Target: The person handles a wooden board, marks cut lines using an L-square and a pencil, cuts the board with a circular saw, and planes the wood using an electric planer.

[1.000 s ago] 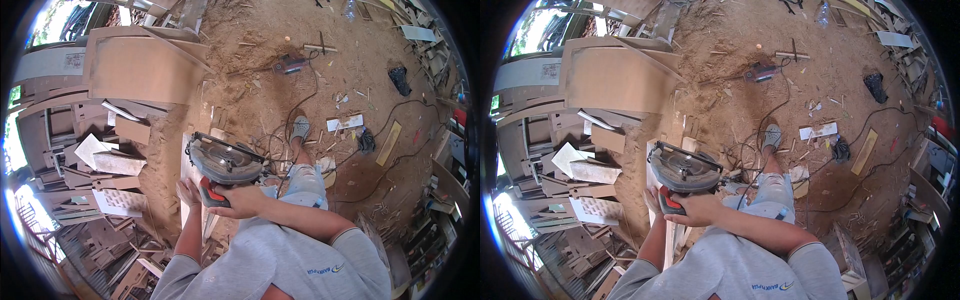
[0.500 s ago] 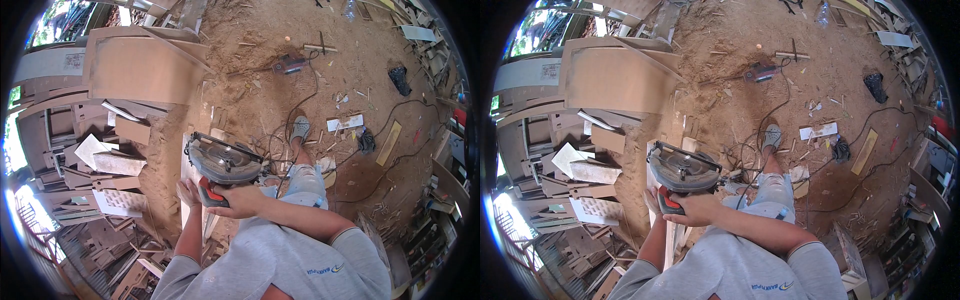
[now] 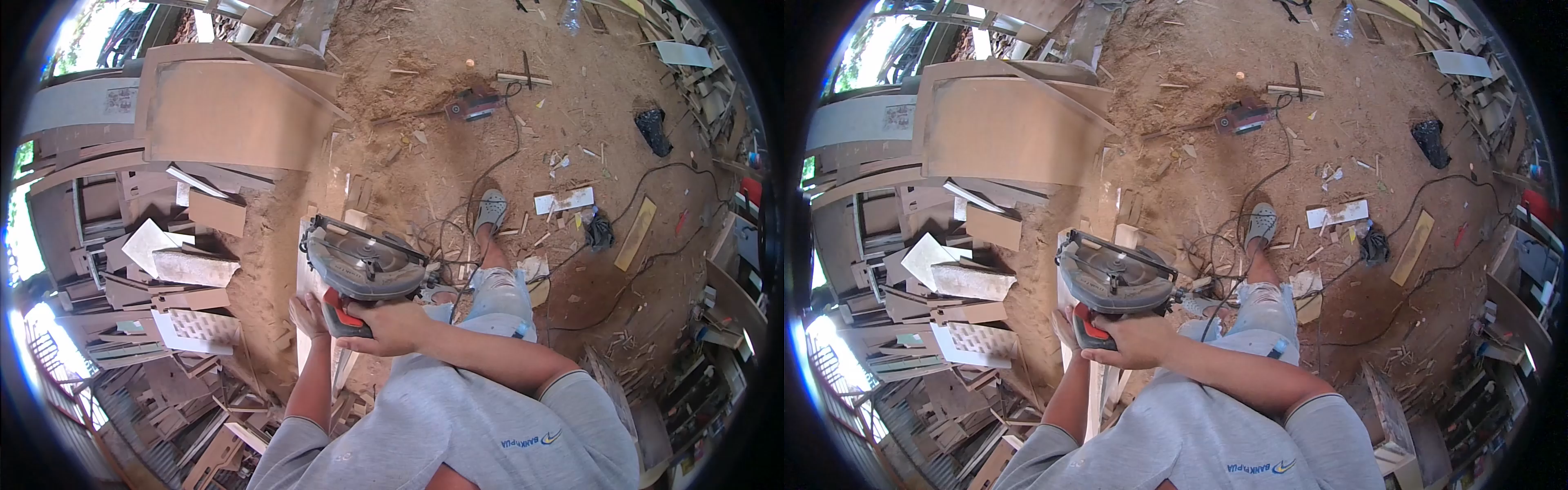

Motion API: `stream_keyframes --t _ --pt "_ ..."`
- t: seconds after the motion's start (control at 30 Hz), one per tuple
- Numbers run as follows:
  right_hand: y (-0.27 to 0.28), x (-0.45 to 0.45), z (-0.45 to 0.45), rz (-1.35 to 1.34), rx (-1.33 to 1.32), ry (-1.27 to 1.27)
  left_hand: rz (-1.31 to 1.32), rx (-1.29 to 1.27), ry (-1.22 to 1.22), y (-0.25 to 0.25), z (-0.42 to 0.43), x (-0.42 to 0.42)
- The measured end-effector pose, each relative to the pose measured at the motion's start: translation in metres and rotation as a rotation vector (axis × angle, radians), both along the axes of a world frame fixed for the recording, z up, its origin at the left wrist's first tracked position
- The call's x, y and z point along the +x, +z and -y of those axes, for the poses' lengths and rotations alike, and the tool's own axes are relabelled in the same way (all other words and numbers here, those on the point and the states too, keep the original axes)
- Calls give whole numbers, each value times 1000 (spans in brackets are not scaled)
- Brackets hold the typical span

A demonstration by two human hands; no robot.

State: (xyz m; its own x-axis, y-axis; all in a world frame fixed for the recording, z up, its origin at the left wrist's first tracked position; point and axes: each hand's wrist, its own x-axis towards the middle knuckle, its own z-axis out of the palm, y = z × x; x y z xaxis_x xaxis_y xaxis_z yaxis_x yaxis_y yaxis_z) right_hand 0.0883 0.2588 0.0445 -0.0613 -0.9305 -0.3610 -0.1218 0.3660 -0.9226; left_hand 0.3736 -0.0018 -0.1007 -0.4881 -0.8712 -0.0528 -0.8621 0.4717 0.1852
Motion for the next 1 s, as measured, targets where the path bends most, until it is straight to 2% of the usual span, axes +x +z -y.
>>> stream_keyframes --t 0.23,0.43,0.73,1.0 --pt "-8 9 3 -6 -36 -48 -32 -14 -11 -4 2 3" --pt "-1 0 5 21 18 11 -61 43 17 -11 6 10" --pt "-10 9 7 1 -22 -27 -13 -22 5 -6 0 4" --pt "-4 4 7 17 -5 -16 -23 46 22 -18 7 18"
